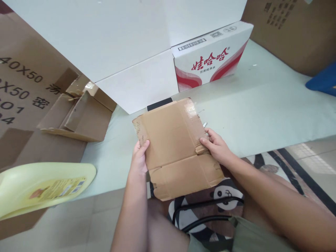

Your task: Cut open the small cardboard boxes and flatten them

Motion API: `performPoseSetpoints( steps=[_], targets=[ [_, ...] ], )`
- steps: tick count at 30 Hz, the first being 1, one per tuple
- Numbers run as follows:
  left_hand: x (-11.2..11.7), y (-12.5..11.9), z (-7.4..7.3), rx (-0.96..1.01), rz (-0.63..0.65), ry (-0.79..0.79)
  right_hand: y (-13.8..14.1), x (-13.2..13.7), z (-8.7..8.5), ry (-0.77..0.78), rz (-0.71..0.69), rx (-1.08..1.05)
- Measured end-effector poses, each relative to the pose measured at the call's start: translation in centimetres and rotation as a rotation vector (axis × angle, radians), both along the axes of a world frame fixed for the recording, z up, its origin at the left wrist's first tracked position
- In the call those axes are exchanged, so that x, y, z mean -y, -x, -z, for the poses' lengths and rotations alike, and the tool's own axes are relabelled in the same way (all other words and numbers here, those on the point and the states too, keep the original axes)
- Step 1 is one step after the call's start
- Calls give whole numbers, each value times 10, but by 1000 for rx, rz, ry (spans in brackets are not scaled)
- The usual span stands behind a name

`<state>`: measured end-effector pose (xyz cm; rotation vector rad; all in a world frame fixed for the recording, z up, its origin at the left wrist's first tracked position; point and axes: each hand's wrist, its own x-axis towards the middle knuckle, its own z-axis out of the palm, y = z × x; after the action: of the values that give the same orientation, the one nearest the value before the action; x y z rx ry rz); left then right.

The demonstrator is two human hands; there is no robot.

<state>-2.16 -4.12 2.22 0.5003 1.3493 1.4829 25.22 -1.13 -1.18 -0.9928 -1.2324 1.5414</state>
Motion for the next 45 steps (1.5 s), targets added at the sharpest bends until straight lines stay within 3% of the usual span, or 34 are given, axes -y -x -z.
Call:
performPoseSetpoints(
  steps=[10, 19, 23, 27, 30, 32, 35, 37, 45],
  targets=[
    [-1, 3, 1, 9, -11, -32, -3, 0, -1, 61, 1, 40],
    [-9, 23, 11, 10, -281, -108, -10, -3, -2, 48, -217, -21],
    [-8, 11, 12, -83, -315, -79, -6, 1, 1, 39, -93, 49],
    [-7, 0, 13, -184, -244, -166, -4, 0, 5, 17, 105, 147],
    [-8, 2, 17, -210, -224, -167, -3, -1, 7, 19, 144, 142],
    [-9, 4, 21, -191, -234, -154, -2, -1, 5, 1, 33, 90],
    [-11, 4, 22, -145, -254, -147, 1, 3, -2, 11, -278, 81],
    [-10, 1, 20, -127, -265, -151, 4, 5, -6, 49, -384, 93],
    [3, -6, 11, -89, -120, -142, 10, 22, 9, 259, -247, -97]
  ],
)
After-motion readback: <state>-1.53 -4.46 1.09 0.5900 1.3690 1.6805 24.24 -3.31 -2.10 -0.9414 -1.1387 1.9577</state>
